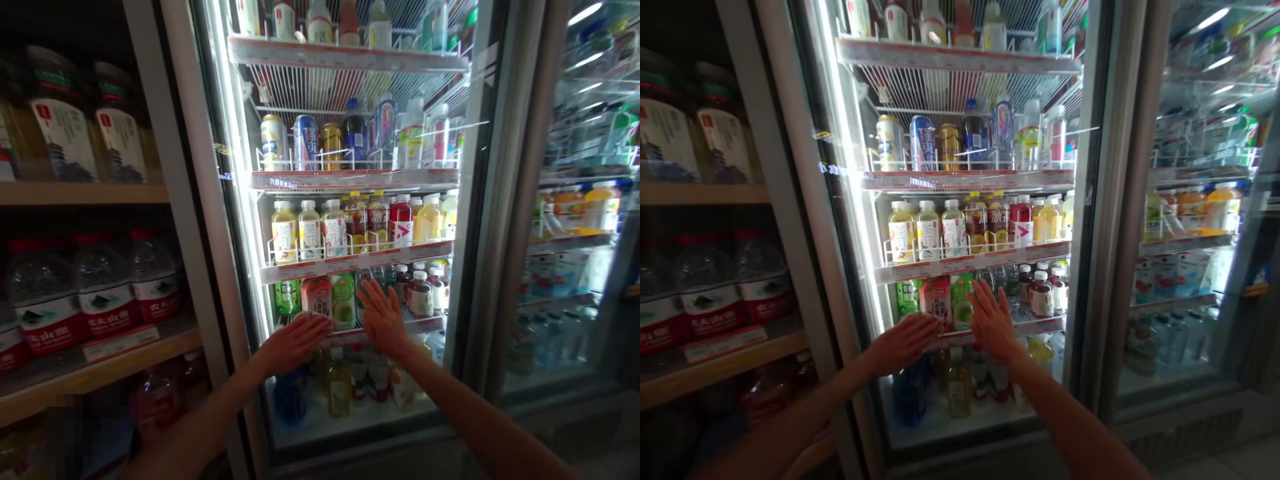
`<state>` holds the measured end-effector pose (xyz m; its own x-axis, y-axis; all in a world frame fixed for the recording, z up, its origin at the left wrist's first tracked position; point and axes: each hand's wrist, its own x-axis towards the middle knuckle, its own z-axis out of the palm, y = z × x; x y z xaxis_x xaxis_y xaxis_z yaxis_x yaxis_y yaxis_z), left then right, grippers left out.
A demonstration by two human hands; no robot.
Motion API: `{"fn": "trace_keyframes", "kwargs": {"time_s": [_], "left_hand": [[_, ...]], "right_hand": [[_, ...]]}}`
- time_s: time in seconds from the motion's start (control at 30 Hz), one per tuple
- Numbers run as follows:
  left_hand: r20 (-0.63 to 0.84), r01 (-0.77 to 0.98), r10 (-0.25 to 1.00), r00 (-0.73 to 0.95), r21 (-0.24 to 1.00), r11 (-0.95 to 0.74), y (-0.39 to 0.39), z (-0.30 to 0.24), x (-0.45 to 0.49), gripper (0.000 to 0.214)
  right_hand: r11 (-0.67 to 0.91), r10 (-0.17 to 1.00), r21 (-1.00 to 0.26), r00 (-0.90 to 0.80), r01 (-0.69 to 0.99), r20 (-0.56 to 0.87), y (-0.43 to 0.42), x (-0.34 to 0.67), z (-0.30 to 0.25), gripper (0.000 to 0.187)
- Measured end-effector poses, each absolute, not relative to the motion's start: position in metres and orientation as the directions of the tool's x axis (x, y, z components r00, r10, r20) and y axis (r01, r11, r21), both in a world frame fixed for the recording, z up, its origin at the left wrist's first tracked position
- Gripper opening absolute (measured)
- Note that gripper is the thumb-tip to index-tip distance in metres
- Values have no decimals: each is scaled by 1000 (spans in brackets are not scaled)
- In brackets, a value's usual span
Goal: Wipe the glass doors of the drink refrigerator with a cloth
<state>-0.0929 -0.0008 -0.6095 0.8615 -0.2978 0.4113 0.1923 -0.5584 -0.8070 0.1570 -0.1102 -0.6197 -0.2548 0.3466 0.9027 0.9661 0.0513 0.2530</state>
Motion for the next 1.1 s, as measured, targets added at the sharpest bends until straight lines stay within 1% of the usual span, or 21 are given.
{"fn": "trace_keyframes", "kwargs": {"time_s": [0.03,0.1,0.17,0.23,0.3,0.37,0.43,0.5,0.6,0.63,0.67,0.7,0.77,0.8,0.83,0.9,0.97,1.0,1.03,1.07,1.1], "left_hand": [[429,218,-285,857,-804,-554,0,-607,-92,50],[561,359,-253,788,-753,-551,3,-589,-91,52],[724,533,-219,654,-646,-547,5,-568,-88,57],[818,640,-198,540,-552,-535,4,-559,-82,60],[792,605,-222,569,-585,-539,-1,-568,-76,59],[689,482,-267,674,-684,-547,-4,-582,-71,56],[622,405,-283,730,-728,-553,-3,-585,-69,54],[698,479,-247,673,-665,-573,0,-571,-71,56],[876,651,-179,447,-457,-607,5,-545,-72,61],[892,666,-177,415,-431,-608,4,-543,-71,61],[875,648,-196,442,-463,-604,3,-545,-70,61],[818,590,-234,525,-548,-593,0,-550,-68,60],[623,394,-318,714,-734,-553,-4,-564,-64,56],[545,317,-343,765,-782,-536,-5,-569,-62,53],[521,294,-349,779,-794,-532,-5,-569,-61,52],[629,405,-310,713,-730,-550,-3,-560,-58,54],[786,571,-244,568,-589,-571,0,-546,-54,59],[829,616,-218,515,-535,-579,1,-543,-51,61],[838,624,-204,506,-519,-584,0,-544,-48,62],[814,597,-204,543,-546,-588,-2,-548,-45,62],[755,534,-220,618,-609,-586,-4,-556,-42,61]], "right_hand": [[53,353,251,-253,967,901,-110,157,-620,58],[48,351,234,-236,971,906,-110,159,-619,59],[30,331,212,-210,977,920,-110,161,-614,58],[23,313,206,-203,978,928,-110,160,-610,58],[31,310,214,-213,976,926,-109,158,-608,59],[47,324,233,-235,971,916,-109,154,-608,59],[55,342,248,-251,967,906,-108,153,-608,59],[48,337,247,-248,968,908,-107,154,-607,59],[24,310,222,-218,975,925,-106,158,-603,60],[22,308,218,-214,976,927,-105,159,-602,60],[23,313,219,-215,975,925,-105,159,-602,61],[26,319,223,-219,975,922,-104,159,-602,61],[35,336,233,-231,972,913,-104,158,-604,61],[38,343,235,-234,971,910,-103,157,-605,60],[40,349,236,-235,971,907,-103,157,-606,60],[42,355,233,-232,972,905,-102,158,-609,60],[42,352,224,-224,974,909,-102,160,-610,61],[40,348,220,-220,975,911,-102,161,-611,61],[37,347,216,-215,976,913,-102,162,-612,61],[34,344,214,-212,976,915,-103,164,-613,61],[30,342,214,-211,976,916,-104,165,-613,61]]}}
